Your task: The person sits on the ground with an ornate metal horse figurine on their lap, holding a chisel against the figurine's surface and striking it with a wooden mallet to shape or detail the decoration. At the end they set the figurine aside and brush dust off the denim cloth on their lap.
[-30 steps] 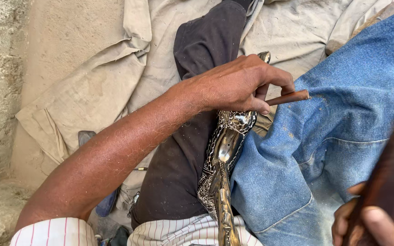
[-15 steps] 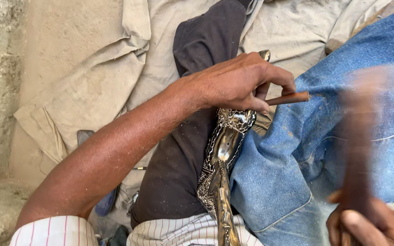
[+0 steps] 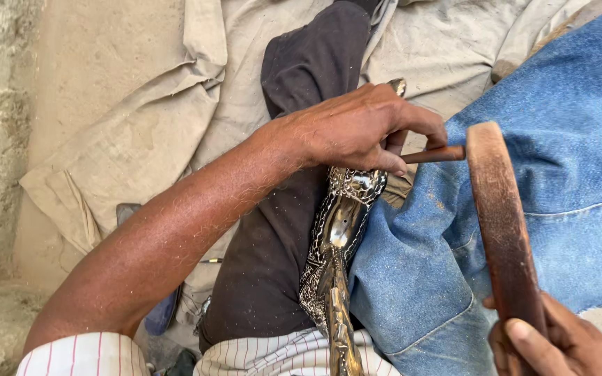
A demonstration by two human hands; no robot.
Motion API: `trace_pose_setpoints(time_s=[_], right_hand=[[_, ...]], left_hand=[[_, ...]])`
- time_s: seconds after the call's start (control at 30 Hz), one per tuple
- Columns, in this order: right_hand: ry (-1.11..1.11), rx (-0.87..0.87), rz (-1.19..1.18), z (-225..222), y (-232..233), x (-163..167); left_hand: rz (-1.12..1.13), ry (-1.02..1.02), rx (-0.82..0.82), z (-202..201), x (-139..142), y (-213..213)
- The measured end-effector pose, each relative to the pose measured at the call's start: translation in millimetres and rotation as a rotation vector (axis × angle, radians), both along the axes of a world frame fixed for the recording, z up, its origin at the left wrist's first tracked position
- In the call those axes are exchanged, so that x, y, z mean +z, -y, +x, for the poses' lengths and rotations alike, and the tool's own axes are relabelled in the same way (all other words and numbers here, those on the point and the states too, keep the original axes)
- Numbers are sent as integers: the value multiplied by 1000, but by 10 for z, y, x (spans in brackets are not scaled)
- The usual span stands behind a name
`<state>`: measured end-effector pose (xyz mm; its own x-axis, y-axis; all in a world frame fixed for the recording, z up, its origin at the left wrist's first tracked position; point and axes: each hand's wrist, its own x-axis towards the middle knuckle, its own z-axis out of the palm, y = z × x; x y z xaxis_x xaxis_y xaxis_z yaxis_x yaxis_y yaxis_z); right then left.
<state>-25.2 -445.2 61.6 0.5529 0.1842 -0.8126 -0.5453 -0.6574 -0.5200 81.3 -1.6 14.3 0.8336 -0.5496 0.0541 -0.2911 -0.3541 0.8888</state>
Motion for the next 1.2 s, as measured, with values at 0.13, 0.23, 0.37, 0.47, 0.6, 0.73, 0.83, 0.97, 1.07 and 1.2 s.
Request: trace_pose_setpoints(time_s=[0.13, 0.23, 0.37, 0.47, 0.6, 0.73, 0.83, 0.97, 1.07, 1.2], right_hand=[[52, -17, 74, 45, 66, -17], [17, -13, -67, -3, 106, -42], [74, -19, 97, -39, 178, -56], [62, -16, 74, -1, 235, -78], [46, -10, 111, 41, 237, -101], [65, 12, -28, -23, 143, -50], [206, -151, 435, -40, 110, 42], [112, -59, 258, 2, 118, -2], [90, -125, 161, -61, 135, -56], [107, -161, -18, -165, 164, -93]], left_hand=[[-32, -3, 15, 1, 7, -3], [10, -24, -4, 2, 8, 5], [8, -21, 2, 3, -15, 16], [-4, 24, -18, 6, -27, 18], [19, -1, 4, 18, 9, -5], [-44, 43, -13, 29, 91, -24], [-101, 12, 23, 22, 130, 9], [35, -15, -18, 69, 106, 92], [74, 7, -37, 123, 65, 141], [106, -89, -13, 152, 74, 145]])
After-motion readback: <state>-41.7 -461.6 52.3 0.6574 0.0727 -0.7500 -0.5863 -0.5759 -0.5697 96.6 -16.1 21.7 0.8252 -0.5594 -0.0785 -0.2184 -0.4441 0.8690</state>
